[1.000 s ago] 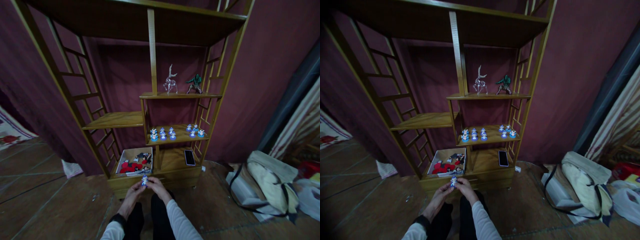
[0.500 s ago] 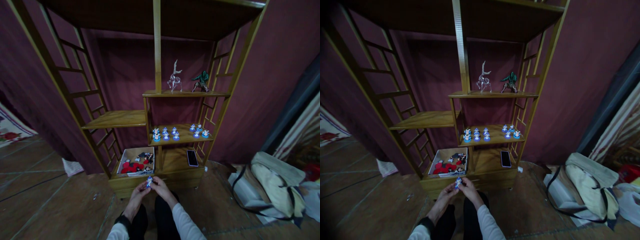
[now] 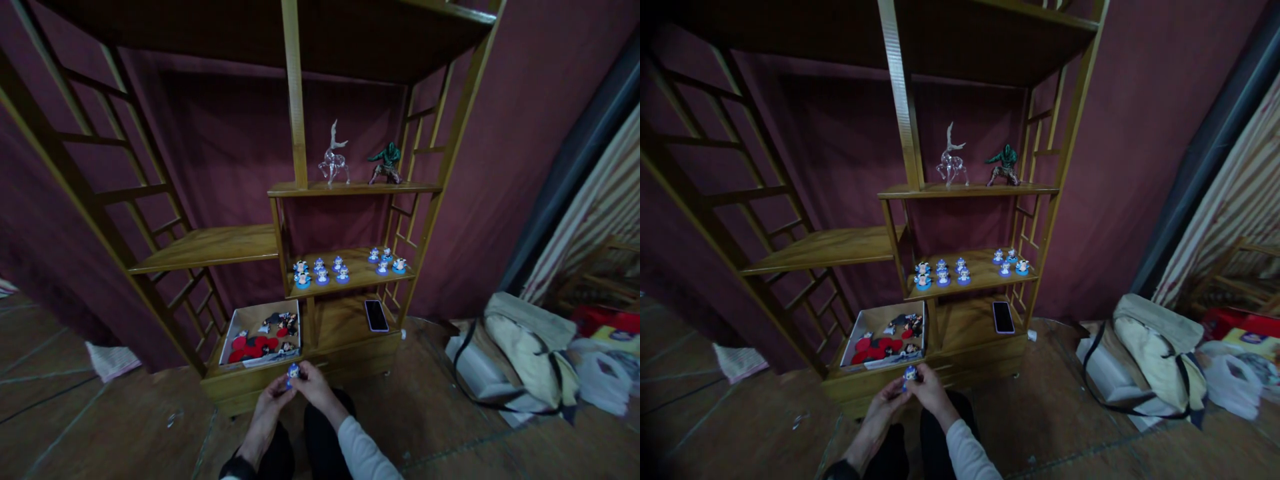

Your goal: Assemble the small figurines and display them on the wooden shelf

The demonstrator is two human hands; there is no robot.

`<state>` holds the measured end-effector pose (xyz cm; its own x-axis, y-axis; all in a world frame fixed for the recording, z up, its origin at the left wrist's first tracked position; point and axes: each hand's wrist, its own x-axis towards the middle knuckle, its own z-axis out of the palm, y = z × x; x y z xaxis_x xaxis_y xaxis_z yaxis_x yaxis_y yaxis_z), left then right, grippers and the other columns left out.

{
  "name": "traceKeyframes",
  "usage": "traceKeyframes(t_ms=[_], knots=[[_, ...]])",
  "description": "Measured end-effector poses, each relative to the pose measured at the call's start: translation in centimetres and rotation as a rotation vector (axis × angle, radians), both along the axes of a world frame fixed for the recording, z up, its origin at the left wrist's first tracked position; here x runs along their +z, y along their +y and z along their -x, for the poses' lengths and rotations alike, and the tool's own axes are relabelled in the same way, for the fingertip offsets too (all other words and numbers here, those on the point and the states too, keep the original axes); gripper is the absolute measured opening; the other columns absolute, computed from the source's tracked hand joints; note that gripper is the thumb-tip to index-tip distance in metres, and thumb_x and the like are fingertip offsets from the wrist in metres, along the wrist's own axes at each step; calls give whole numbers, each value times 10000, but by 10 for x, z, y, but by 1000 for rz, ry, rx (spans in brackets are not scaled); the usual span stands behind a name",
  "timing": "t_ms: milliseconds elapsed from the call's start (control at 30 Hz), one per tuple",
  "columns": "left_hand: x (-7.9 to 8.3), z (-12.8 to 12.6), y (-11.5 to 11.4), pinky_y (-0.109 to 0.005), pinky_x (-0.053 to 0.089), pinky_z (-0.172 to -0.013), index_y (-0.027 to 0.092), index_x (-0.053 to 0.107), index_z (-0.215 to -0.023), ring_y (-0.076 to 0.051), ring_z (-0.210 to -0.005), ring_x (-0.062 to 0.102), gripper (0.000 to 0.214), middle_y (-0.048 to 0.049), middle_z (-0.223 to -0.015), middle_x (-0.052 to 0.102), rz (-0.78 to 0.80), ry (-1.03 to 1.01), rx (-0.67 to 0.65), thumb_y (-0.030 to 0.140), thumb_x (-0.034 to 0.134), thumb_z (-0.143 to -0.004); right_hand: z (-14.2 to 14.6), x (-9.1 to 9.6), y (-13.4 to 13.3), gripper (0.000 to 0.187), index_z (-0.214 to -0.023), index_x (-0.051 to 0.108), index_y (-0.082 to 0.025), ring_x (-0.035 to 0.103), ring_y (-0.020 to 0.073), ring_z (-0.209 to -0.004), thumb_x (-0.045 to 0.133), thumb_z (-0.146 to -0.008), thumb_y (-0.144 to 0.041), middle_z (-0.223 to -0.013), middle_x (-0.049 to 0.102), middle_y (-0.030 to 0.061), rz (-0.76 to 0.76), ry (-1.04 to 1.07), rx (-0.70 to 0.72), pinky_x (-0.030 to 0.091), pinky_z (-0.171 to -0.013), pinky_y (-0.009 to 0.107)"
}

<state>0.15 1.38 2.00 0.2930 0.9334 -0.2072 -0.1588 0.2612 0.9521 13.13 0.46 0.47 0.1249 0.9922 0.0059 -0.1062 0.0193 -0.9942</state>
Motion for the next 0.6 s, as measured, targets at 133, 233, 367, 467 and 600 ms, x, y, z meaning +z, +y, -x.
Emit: traceKeyframes(t_ms=[133,233,367,467,600], knots=[[-1,1,1,-344,439,-847,145,680,-912,-241,-878,625,471,-101,-890,698,-4,12,6,284,795,-477,0,3,-2,218,-778,579,-185,547,151,-714,672,-629,-314,-720,587,-17,-10,21,-3,428,-704,280],[0,0,2,-351,442,-845,148,675,-917,-245,-877,627,486,-97,-883,699,-7,13,14,278,799,-465,0,6,-3,238,-775,586,-186,554,157,-722,686,-614,-329,-720,595,-16,-8,33,-5,433,-701,282],[7,-3,-1,-348,443,-847,155,671,-896,-245,-893,622,467,-91,-890,698,1,-1,0,263,799,-461,1,8,-3,255,-805,596,-188,562,164,-741,691,-608,-319,-739,606,-13,-8,25,-41,438,-711,286],[13,-4,-6,-345,442,-844,161,665,-888,-235,-887,623,455,-88,-891,696,5,-18,-2,252,798,-462,1,9,-5,257,-810,605,-186,564,169,-751,691,-607,-318,-752,613,-6,-19,19,-47,437,-723,290],[18,-5,-9,-358,440,-842,155,662,-854,-242,-886,622,446,-94,-873,693,1,-34,25,254,804,-443,-3,15,-10,292,-815,623,-180,569,183,-791,692,-609,-376,-786,629,10,-22,42,-2,434,-750,304]])
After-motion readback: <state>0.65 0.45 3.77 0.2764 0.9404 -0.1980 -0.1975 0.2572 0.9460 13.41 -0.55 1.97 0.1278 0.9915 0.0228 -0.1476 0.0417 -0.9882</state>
